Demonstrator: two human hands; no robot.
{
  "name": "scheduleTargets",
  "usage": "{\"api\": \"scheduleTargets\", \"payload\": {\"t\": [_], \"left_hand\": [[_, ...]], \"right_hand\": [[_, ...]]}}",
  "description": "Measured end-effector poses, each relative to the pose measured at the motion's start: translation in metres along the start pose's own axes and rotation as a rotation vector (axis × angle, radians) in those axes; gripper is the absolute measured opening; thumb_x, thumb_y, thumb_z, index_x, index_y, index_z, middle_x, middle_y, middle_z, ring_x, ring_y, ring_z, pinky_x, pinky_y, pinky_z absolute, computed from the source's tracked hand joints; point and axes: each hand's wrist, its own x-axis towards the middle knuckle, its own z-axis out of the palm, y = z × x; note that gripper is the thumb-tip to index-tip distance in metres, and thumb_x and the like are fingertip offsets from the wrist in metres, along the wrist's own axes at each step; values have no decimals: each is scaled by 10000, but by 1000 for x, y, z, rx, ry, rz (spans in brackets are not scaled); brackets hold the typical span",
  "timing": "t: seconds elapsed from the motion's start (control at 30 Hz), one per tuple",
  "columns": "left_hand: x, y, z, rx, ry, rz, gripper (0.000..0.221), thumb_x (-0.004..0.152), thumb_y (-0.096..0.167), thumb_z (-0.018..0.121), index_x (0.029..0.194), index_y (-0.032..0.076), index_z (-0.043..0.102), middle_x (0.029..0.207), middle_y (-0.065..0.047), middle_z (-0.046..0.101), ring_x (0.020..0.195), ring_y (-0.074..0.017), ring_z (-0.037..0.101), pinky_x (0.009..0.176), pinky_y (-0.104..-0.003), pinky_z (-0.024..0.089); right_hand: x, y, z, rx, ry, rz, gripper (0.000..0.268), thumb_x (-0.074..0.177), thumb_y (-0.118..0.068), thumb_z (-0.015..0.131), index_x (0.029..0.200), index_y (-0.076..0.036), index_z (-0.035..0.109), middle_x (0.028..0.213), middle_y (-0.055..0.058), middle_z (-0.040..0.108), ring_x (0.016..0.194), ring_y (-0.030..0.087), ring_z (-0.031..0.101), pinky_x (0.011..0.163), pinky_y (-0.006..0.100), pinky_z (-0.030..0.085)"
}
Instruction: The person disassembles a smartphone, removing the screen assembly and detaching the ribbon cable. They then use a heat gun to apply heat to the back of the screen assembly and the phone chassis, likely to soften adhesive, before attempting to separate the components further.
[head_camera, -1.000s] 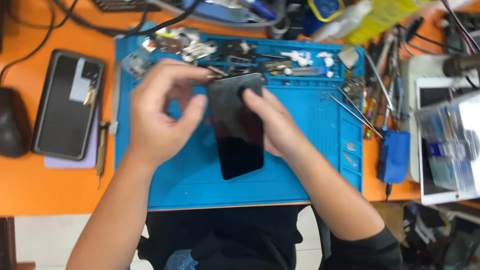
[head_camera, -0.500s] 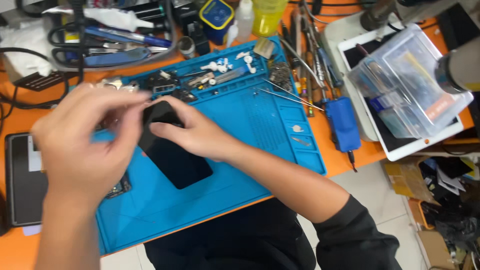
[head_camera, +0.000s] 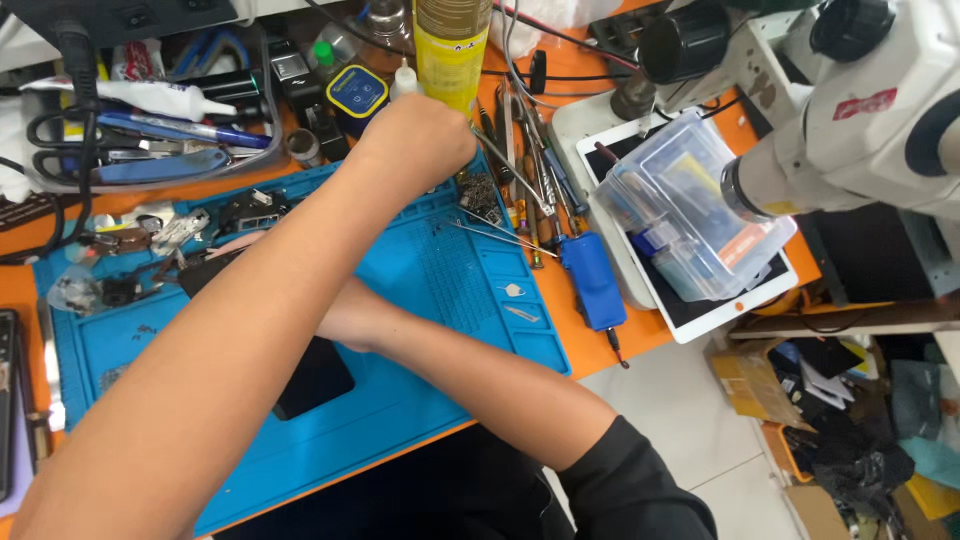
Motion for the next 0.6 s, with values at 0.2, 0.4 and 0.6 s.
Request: {"api": "scheduleTargets", "payload": {"t": [0.2, 0.4, 0.6], "left_hand": [[4, -2, 7, -75, 250, 33, 175, 823, 145, 745, 772, 296, 817, 781, 57, 784, 695, -246, 803, 495, -400, 603], [-39, 1, -44, -11, 610, -130, 85, 880, 162, 688, 879, 245, 708, 846, 19, 725, 748, -205, 740, 482, -361, 548], [-199, -15, -123, -1074, 873, -307, 108, 1038, -51, 557, 1127, 4, 586, 1114, -170, 607, 1036, -335, 642, 889, -412, 493]], "right_hand": [[1, 35, 4, 103, 149, 6, 504, 932, -209, 764, 1405, -91, 637, 1467, 138, 665, 1374, 246, 606, 1177, 489, 519], [3, 8, -6, -123, 77, -151, 380, 964, -239, 735, 1320, -124, 670, 1348, 94, 690, 1269, 225, 660, 1140, 401, 543], [-2, -7, -10, 189, 213, 38, 596, 987, -325, 680, 1505, -53, 566, 1593, 145, 562, 1453, 279, 543, 1194, 465, 485]]}}
